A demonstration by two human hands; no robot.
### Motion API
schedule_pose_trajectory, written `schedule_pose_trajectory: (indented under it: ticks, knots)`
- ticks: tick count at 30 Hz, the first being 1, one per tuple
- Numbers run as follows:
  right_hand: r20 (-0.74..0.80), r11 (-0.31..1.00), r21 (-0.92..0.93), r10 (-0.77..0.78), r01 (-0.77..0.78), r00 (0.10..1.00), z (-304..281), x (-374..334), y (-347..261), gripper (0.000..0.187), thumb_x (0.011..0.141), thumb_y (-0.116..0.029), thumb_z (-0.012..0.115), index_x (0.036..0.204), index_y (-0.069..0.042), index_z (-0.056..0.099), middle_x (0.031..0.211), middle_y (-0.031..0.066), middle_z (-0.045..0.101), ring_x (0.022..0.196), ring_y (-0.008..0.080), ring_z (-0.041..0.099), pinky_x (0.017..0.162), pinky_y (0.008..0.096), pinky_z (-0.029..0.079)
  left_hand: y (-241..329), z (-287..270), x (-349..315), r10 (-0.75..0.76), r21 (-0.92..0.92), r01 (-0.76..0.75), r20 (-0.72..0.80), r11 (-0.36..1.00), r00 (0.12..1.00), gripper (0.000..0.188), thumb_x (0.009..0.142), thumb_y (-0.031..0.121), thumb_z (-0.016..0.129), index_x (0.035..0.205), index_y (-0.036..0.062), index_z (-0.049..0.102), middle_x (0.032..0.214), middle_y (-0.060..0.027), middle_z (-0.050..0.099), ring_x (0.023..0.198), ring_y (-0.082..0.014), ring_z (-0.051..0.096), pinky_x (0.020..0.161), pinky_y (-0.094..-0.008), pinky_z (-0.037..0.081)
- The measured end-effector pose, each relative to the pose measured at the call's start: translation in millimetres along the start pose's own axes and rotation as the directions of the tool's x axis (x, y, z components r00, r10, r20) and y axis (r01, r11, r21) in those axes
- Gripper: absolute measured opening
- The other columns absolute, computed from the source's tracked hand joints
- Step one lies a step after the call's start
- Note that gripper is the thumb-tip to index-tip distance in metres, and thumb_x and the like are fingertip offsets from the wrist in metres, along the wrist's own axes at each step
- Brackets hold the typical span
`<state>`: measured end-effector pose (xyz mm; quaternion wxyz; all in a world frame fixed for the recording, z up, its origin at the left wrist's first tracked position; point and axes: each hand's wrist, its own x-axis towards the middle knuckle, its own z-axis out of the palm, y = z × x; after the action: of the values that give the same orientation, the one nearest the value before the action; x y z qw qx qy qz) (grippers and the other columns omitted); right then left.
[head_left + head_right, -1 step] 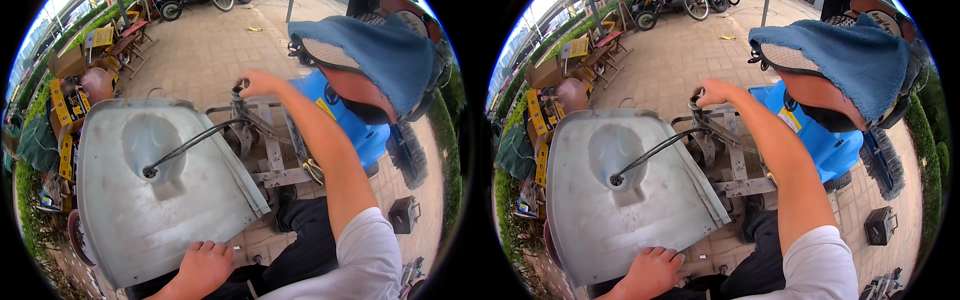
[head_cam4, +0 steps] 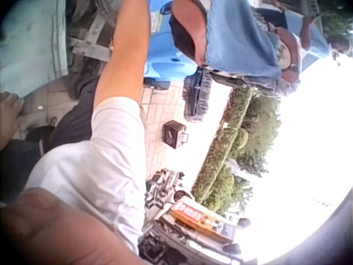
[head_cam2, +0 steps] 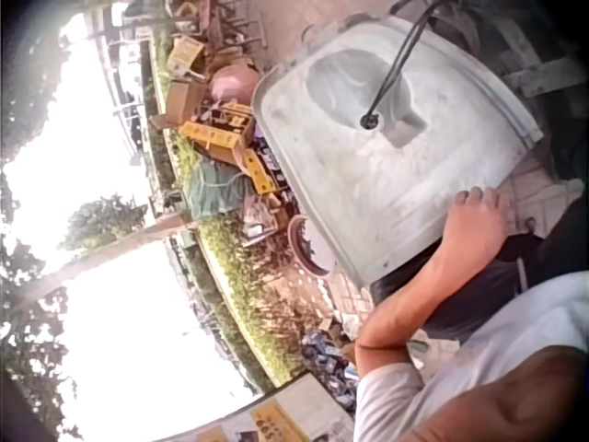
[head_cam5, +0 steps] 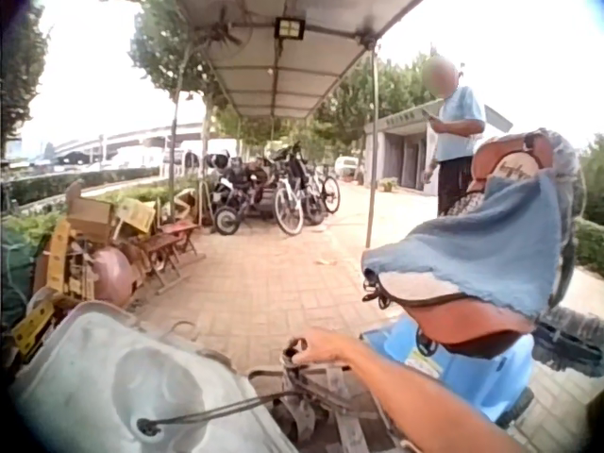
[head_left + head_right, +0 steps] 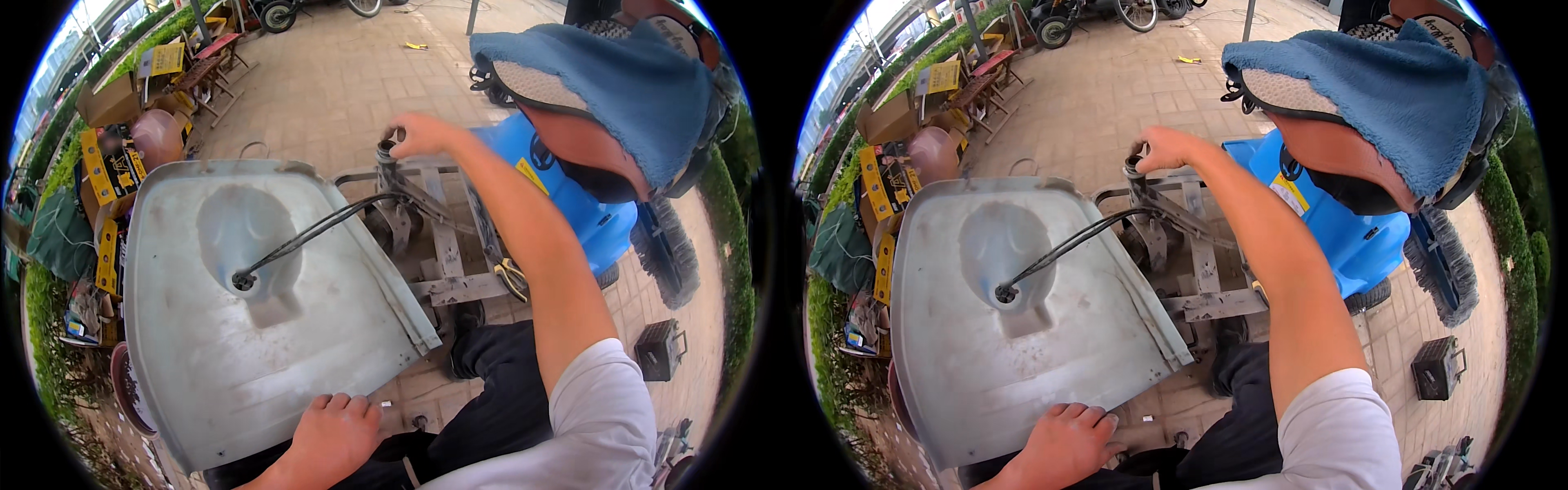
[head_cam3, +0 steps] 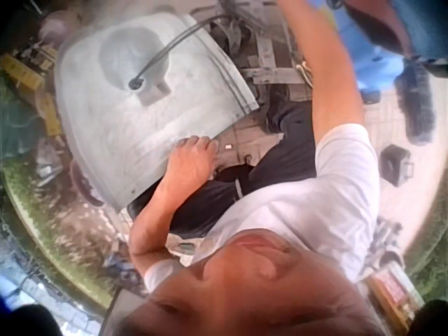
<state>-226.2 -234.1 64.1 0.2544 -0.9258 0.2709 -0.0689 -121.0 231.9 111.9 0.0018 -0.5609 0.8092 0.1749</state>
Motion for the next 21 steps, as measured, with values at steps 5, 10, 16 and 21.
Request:
schedule_pose_trajectory:
  ticks: [5,10,16,21]
  knots:
    - [0.026,0.998,-0.018,-0.056,0.056,0.998,2.4,7.4,7.6,0.044,0.07,-0.028,0.071,0.105,-0.002,0.069,0.098,0.0156,0.063,0.09,0.0272,0.061,0.082,0.0366,0.05,0.6,-1.6,6.3,0.028,0.011,-0.028,0.031,1.0,0.999,0.035,0.075,0.036,0.074,0.095,0.0091,0.066,0.085,-0.0033,0.063,0.082,-0.0229,0.064,0.073,-0.0353,0.05]
    - [0.034,0.998,-0.033,-0.053,0.054,0.998,4.7,10.7,13.5,0.045,0.07,-0.029,0.072,0.106,-0.002,0.069,0.103,0.0163,0.064,0.093,0.0278,0.061,0.084,0.0368,0.05,-0.7,-0.9,5.3,0.004,-0.008,-0.003,0.043,1.0,0.999,0.03,0.076,0.035,0.073,0.087,0.0086,0.064,0.083,-0.0042,0.062,0.082,-0.0233,0.063,0.073,-0.0368,0.05]
    - [0.084,0.995,0.083,0.043,-0.05,0.996,-0.3,7.1,9.6,0.057,0.073,-0.035,0.075,0.12,-0.005,0.064,0.116,0.0167,0.064,0.101,0.0267,0.062,0.088,0.0374,0.049,-2.1,-2.1,2.9,-0.001,-0.009,0.001,0.029,1.0,1.0,0.028,0.076,0.034,0.072,0.083,0.0084,0.064,0.081,-0.0048,0.062,0.082,-0.0239,0.063,0.073,-0.0375,0.05]
    - [-0.077,0.999,-0.046,0.024,-0.028,0.997,-7.3,-4.9,-7.7,0.069,0.073,-0.041,0.075,0.128,-0.003,0.059,0.12,0.0184,0.064,0.108,0.0282,0.061,0.093,0.0366,0.048,-0.5,7.8,-6.7,0.004,0.037,-0.007,0.071,0.999,0.997,0.034,0.075,0.034,0.074,0.092,0.007,0.065,0.085,-0.0047,0.063,0.083,-0.0234,0.064,0.075,-0.0364,0.049]
